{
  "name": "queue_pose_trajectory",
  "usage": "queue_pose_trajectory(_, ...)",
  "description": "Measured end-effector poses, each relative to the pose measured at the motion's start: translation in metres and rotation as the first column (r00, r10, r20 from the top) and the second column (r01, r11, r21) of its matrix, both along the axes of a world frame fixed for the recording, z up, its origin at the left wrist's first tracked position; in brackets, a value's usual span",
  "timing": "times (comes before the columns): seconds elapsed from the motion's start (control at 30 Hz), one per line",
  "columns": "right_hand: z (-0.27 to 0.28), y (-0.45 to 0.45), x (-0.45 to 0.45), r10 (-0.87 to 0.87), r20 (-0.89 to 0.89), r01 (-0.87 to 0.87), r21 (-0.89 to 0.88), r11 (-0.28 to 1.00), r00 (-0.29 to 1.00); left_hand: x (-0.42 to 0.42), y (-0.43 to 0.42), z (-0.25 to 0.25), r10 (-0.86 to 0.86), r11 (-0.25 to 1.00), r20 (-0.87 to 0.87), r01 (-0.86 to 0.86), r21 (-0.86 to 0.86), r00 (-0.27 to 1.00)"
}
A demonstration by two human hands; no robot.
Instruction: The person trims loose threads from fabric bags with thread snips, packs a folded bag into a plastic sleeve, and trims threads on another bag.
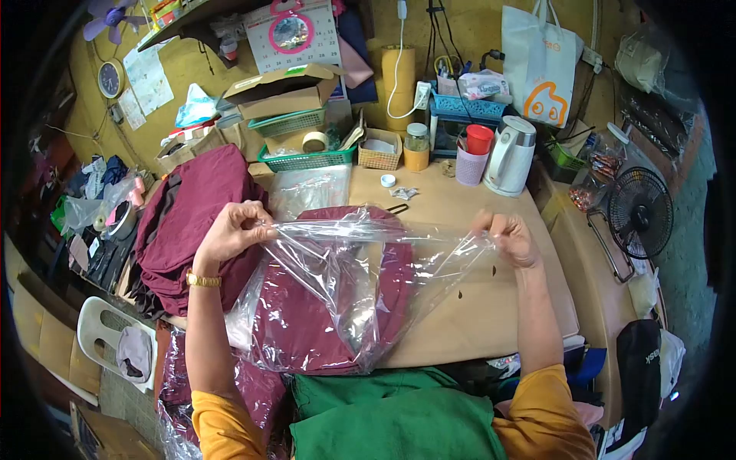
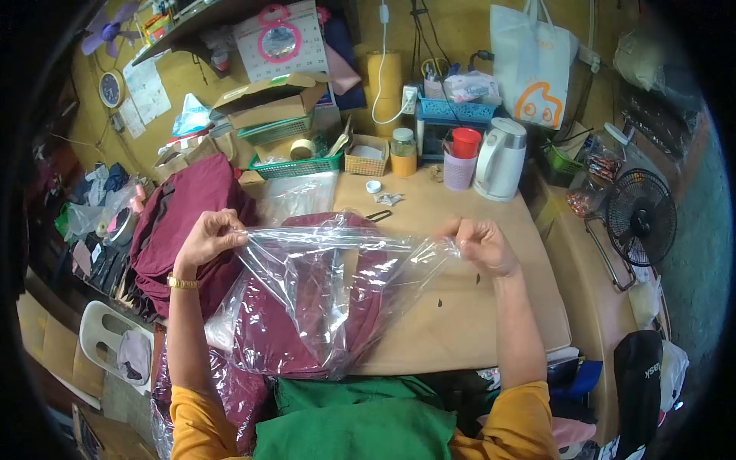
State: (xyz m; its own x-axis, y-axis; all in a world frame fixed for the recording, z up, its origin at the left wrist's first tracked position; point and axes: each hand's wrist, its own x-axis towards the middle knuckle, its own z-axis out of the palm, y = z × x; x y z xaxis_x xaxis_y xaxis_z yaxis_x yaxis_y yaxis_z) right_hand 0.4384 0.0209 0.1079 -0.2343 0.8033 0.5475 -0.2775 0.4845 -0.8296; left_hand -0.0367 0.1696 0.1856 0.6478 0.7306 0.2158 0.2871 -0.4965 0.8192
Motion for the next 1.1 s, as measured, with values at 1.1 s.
queue_pose_trajectory(1.1, 0.064, -0.037, -0.006, -0.357, 0.354, 0.29, 0.229, 0.929, 0.864, -0.028, -0.009, 0.042, -0.029, 0.979, 0.14, 0.0, 0.205, 0.99)
